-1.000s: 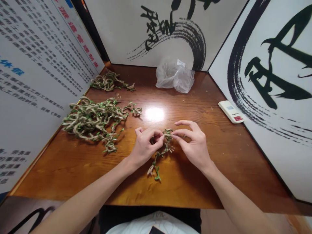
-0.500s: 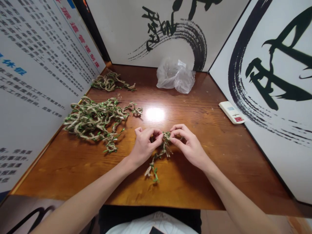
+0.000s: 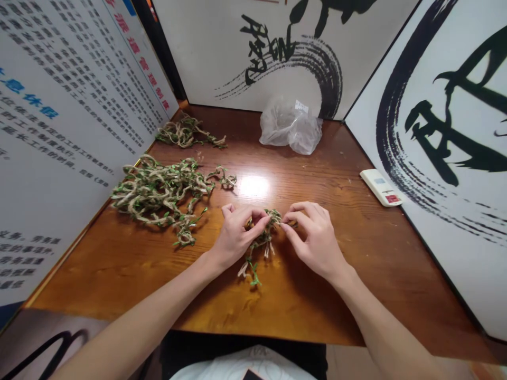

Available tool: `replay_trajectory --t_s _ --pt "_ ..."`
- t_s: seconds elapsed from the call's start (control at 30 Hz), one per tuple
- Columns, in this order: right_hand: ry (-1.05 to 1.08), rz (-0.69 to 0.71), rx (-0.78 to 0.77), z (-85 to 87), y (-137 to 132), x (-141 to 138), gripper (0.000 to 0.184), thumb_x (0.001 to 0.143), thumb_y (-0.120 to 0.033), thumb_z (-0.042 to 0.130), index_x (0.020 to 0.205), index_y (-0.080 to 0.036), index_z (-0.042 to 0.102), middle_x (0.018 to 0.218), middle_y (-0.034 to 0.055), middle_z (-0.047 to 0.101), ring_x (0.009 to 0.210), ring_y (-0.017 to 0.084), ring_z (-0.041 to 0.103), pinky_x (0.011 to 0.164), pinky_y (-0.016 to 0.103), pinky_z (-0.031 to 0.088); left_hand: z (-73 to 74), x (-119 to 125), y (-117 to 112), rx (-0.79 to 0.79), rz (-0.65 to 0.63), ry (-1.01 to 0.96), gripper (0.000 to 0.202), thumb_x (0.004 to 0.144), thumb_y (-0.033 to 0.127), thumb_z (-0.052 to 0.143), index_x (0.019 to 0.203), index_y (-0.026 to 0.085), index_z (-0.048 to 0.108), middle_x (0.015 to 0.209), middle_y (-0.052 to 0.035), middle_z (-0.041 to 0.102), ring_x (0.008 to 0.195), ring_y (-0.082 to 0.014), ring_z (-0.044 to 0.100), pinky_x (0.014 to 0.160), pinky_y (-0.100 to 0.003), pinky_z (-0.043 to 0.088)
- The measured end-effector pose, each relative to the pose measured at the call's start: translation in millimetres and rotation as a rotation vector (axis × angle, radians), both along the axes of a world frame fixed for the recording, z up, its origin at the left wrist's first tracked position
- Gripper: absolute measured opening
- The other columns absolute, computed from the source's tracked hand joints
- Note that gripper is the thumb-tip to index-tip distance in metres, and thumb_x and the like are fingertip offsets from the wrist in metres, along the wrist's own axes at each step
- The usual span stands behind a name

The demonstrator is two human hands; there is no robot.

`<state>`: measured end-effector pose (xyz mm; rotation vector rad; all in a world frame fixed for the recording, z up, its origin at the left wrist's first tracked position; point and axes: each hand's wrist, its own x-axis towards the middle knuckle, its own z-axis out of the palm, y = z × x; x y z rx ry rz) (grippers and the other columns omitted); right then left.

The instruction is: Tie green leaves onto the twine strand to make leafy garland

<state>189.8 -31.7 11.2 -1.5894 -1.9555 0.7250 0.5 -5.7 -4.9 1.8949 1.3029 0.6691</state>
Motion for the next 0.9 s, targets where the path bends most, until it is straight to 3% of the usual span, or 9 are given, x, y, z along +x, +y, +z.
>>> replay_trajectory --t_s 0.17,0.27,0.4,0.57,0.73,0.9 --pt "-0.052 0.033 0.006 -1.9 -3.0 -4.6 0.015 0.085 -0.034 0.066 0.085 -0.019 0.065 0.091 0.0037 0.065 0.091 0.021 0.057 0.088 0.041 0.035 1.2 2.5 -1.0 0.034 -0.054 0.019 0.019 0.094 0.030 0.052 0.082 0.018 0.060 0.074 0.0058 0.065 0.066 -0.0098 0.054 0.075 -0.033 0.021" --pt "-0.028 -0.005 0.004 -4.9 -3.1 -3.8 0.012 0.087 -0.031 0.064 0.084 -0.019 0.065 0.091 0.0035 0.065 0.090 0.021 0.057 0.087 0.041 0.036 0.8 3.3 -1.3 0.046 -0.082 0.010 0.019 0.095 0.029 0.051 0.082 0.018 0.060 0.074 0.0058 0.065 0.066 -0.0099 0.055 0.074 -0.033 0.021" --pt "0.222 -0.032 -0.133 -4.5 -1.4 -0.6 0.012 0.092 -0.026 0.056 0.089 -0.019 0.065 0.105 0.0076 0.058 0.102 0.020 0.055 0.091 0.040 0.040 -0.4 1.7 0.3 0.044 -0.060 -0.020 0.015 0.093 0.034 0.056 0.092 0.020 0.061 0.086 0.0031 0.067 0.079 -0.0122 0.059 0.077 -0.033 0.024" --pt "0.409 -0.025 -0.217 -2.7 -0.8 -1.7 0.015 0.094 -0.023 0.052 0.086 -0.018 0.064 0.110 0.0087 0.054 0.110 0.019 0.051 0.097 0.037 0.039 -1.3 0.2 1.8 0.024 -0.088 -0.067 0.027 0.088 0.045 0.058 0.104 0.023 0.061 0.108 -0.0029 0.066 0.104 -0.0175 0.058 0.086 -0.035 0.029" --pt "0.535 -0.042 -0.292 -4.3 -2.1 -4.6 0.019 0.096 -0.026 0.048 0.090 -0.018 0.064 0.113 0.0079 0.053 0.114 0.018 0.049 0.101 0.036 0.037 -2.9 1.8 -1.1 -0.051 -0.076 -0.070 0.028 0.090 0.045 0.057 0.107 0.023 0.061 0.098 -0.0009 0.072 0.085 -0.0151 0.066 0.079 -0.036 0.029" --pt "0.549 -0.039 -0.339 -6.9 -2.1 -3.8 0.023 0.097 -0.030 0.045 0.088 -0.018 0.063 0.113 0.0080 0.052 0.115 0.018 0.048 0.102 0.036 0.035 -1.5 1.7 -0.5 -0.006 0.013 -0.063 0.020 0.090 0.042 0.058 0.090 0.023 0.064 0.085 0.0037 0.073 0.074 -0.0126 0.064 0.074 -0.036 0.027"
